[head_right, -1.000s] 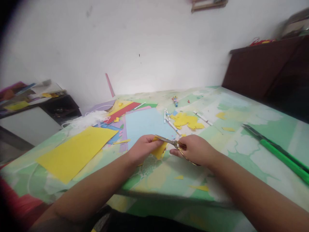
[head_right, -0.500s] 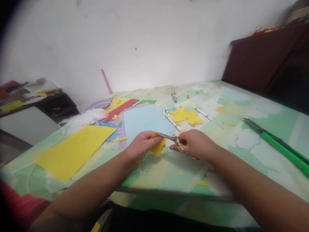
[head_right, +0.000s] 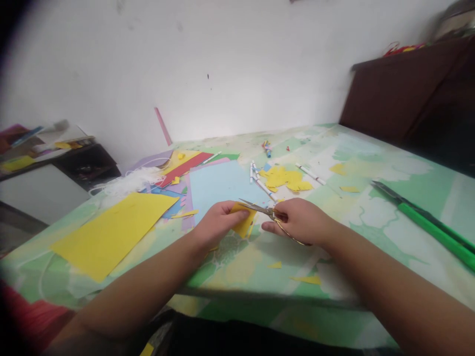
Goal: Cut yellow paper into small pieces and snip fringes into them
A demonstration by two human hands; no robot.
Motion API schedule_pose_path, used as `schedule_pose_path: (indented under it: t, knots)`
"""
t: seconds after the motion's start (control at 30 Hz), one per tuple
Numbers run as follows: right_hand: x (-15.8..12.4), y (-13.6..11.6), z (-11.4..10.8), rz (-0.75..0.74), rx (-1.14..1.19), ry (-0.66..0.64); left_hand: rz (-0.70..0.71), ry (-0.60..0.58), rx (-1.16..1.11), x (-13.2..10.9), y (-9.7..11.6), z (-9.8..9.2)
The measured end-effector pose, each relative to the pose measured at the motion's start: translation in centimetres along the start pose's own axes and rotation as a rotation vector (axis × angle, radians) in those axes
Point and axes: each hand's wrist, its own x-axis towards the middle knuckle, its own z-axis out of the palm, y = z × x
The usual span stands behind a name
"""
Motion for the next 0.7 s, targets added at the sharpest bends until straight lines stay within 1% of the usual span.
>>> schedule_pose_path:
  t: [0.13, 0.3, 0.5, 0.7]
  knots:
    - [0.00, 0.06, 0.03, -0.010, 0.009, 0.006, 0.043, 0.041, -0.054, 0.06, -0.12, 0.02]
    - [0.10, 0.34, 0.19, -0.007, 0.018, -0.009, 0.078, 0.132, -0.088, 0.02, -0.03, 0.21]
    - [0.07, 0.16, 0.37, -0.017, 0.025, 0.011, 0.061, 0.118, -0.097, -0.11, -0.13, 0.55]
    - [0.11, 0.27, 0.61, -0.057, 0.000, 0.020, 0.089, 0.082, -0.079, -0.25, 0.01, 0.23]
